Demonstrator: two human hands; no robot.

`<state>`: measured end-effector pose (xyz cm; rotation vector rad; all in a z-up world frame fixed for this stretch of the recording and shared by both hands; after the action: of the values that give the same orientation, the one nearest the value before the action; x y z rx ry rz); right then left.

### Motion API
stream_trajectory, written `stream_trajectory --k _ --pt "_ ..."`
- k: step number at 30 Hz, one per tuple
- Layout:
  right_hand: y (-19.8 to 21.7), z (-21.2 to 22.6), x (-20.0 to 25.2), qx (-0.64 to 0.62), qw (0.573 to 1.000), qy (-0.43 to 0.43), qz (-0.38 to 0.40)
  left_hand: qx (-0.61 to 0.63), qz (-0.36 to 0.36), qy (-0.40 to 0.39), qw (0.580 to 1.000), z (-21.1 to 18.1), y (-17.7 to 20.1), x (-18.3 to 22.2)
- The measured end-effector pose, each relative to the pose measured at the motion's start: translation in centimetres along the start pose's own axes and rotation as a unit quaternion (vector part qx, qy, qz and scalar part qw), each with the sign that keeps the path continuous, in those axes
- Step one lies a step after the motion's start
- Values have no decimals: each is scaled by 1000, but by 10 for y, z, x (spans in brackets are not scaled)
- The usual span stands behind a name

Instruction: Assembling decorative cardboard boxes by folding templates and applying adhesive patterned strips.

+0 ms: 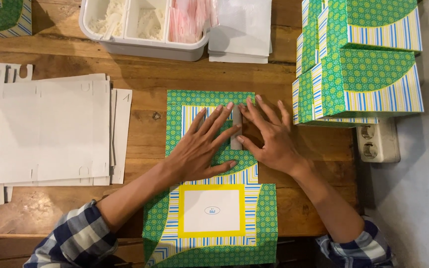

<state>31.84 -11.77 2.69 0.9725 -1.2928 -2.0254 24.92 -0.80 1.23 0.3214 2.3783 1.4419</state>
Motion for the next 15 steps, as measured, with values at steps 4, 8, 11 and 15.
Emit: stream_trajectory --k 4,8,11,15 --pt "-2 -2 -2 -21 1000 -7 -2 -1 4 -2 1000 1 -4 0" --pt "-1 -12 -5 -56 998 -36 -10 -18 14 0 1000 0 -6 0" --pt "-5 -24 -4 -57 996 -69 -5 -35 11 3 999 1 -7 -1" --pt "-12 -34 -12 -95 987 -129 24 -38 7 7 999 1 -9 0"
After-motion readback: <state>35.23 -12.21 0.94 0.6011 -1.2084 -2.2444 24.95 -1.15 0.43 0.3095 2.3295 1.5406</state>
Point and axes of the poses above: each hand's wrist, its own x-axis away from the middle knuckle, its own y-axis out of the back of the hand, z = x × y, the point moved 9 cm from there along -x, towards the middle knuckle, and after that the axes turned 10 degrees about x, right-handed, at the moved point
